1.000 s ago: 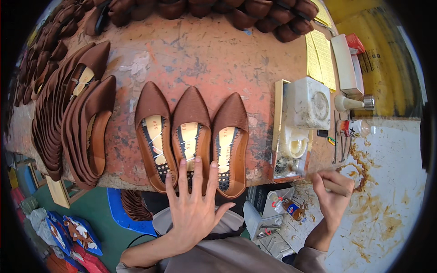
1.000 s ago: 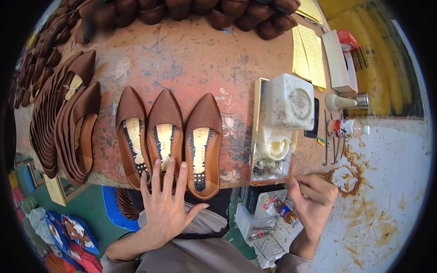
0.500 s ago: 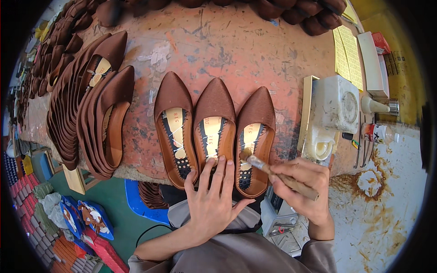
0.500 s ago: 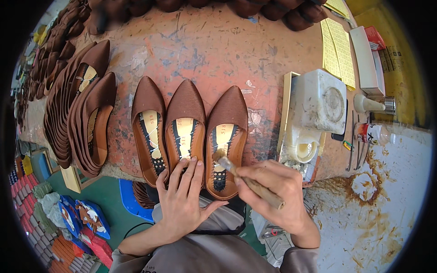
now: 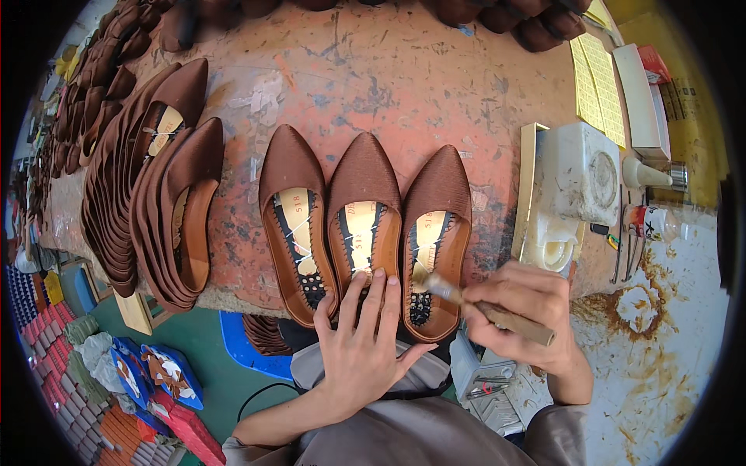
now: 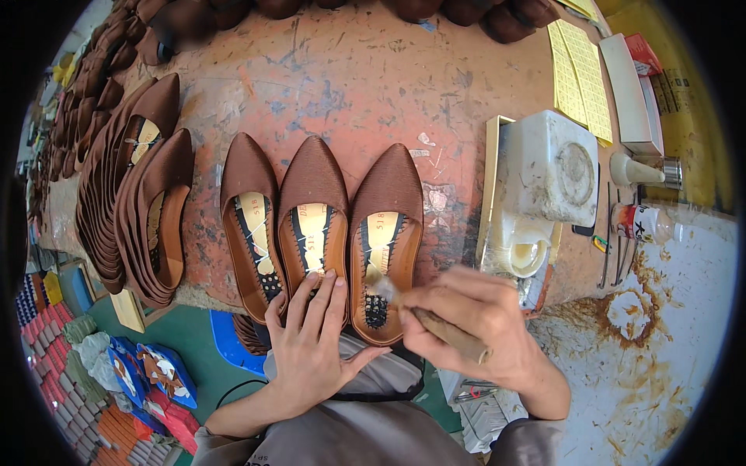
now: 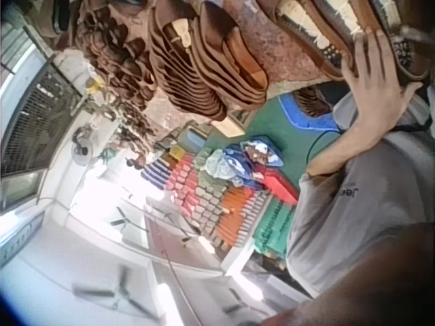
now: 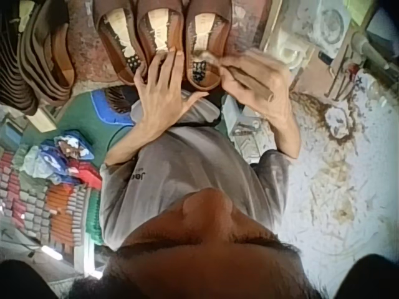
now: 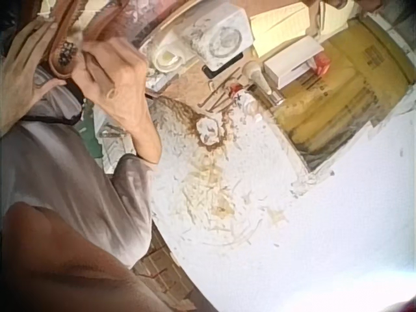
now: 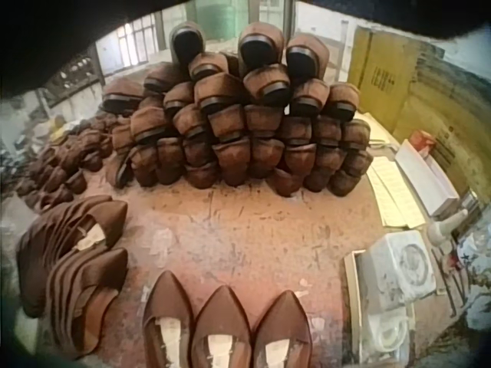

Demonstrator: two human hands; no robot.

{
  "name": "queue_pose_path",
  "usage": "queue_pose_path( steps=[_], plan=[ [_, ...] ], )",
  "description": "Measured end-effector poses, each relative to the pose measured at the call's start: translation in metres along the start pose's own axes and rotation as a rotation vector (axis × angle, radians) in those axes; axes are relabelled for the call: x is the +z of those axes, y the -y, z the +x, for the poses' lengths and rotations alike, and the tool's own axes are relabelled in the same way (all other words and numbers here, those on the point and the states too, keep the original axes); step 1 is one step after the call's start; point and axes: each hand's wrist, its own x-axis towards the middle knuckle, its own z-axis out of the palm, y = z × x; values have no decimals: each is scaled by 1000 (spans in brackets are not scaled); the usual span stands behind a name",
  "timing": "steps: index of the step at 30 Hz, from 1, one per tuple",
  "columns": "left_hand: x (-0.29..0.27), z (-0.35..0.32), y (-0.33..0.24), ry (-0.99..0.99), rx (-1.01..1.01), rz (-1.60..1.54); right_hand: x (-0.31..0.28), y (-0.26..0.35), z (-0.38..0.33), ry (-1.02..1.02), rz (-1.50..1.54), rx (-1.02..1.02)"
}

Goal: The person places shoe uppers on the workbench and applies glue inside each shoe using a brush.

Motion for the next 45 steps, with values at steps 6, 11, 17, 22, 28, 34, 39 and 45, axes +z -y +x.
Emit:
queue_pose_path(
  steps=[6, 11, 17, 22, 28, 34, 39, 45],
  plan=[
    [-6, 2, 1, 9, -2, 57, 51, -33, 3, -307, -536, -327],
    [-4, 3, 0, 15, 9, 69, 37, 21, -32, -133, -319, -78],
    [-10, 5, -5, 11, 25, 38, 47, -16, 8, -277, -331, -206],
    [-27, 3, 1, 226, 63, 104, 23, 19, -29, -207, -359, -129],
    [-46, -2, 12, 236, 110, -54, -63, 13, -91, -645, -451, 346],
    [-18, 122, 62, -258, 290, 242, -42, -13, -90, -524, -579, 296],
    [1, 146, 79, -136, 304, 330, -45, 18, -97, -631, -596, 367],
    [-20, 143, 79, -107, 294, 98, -38, 25, -89, -539, -638, 336]
  ],
)
